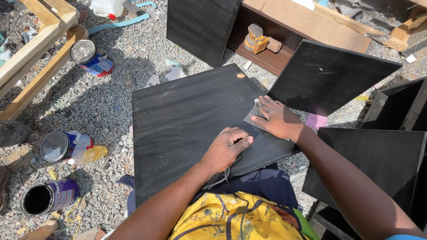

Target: The person sands a black rectangular wooden board using a sanding block. They hold the board on their lap and rub the surface with the block, occasionally flipping the board to sand different areas.

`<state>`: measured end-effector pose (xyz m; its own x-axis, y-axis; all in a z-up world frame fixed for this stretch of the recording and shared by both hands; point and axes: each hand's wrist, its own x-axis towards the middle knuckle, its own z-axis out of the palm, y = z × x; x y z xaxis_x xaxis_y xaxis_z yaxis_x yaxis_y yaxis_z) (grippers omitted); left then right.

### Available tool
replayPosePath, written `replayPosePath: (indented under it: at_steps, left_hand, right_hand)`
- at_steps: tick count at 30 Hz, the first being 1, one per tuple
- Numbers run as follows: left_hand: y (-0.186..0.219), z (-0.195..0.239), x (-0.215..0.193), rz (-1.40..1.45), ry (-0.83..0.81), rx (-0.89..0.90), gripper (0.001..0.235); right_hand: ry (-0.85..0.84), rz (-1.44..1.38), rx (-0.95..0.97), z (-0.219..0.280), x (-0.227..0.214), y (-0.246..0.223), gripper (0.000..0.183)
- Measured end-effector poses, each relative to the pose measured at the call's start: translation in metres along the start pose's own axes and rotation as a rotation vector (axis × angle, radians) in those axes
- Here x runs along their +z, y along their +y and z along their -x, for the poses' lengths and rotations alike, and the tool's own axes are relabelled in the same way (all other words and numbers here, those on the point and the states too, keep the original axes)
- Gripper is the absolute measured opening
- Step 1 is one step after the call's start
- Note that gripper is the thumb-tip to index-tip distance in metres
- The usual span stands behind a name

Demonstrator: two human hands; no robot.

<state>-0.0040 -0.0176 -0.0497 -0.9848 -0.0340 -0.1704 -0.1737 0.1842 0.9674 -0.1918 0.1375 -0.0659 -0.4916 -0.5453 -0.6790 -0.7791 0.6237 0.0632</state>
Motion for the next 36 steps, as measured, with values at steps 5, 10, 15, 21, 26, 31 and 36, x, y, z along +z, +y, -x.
replayPosePath:
  at_steps: [5, 10, 15, 21, 26, 31, 36]
  left_hand:
    - [-0.037, -0.01, -0.029, 0.625, 0.117, -0.198, 0.016]
    - [-0.058, 0.003, -0.087, 0.962, 0.215, -0.364, 0.02]
    - [-0.103, 0.015, -0.121, 0.907, 0.518, -0.29, 0.01]
    - [-0.13, 0.007, -0.108, 0.522, 0.566, -0.213, 0.028]
    - [-0.045, 0.023, -0.096, -0.335, 0.214, -0.239, 0.032]
    - [0.018, 0.036, -0.069, -0.687, -0.207, -0.033, 0.066]
    - [0.02, 0.035, -0.058, -0.589, -0.311, -0.02, 0.075]
  right_hand:
    - [-0.01, -0.015, 0.006, 0.0, -0.005, -0.006, 0.088]
    - [-0.004, -0.009, 0.007, -0.007, -0.005, -0.008, 0.089]
    - [0.005, -0.072, 0.048, -0.01, -0.006, -0.013, 0.083]
    - [0.021, -0.059, 0.054, -0.01, -0.007, -0.014, 0.084]
    - [0.057, -0.127, 0.052, -0.004, -0.006, -0.013, 0.086]
    - [0.067, -0.197, 0.048, 0.003, -0.011, -0.017, 0.09]
    - [0.041, -0.126, 0.016, 0.011, -0.018, -0.02, 0.09]
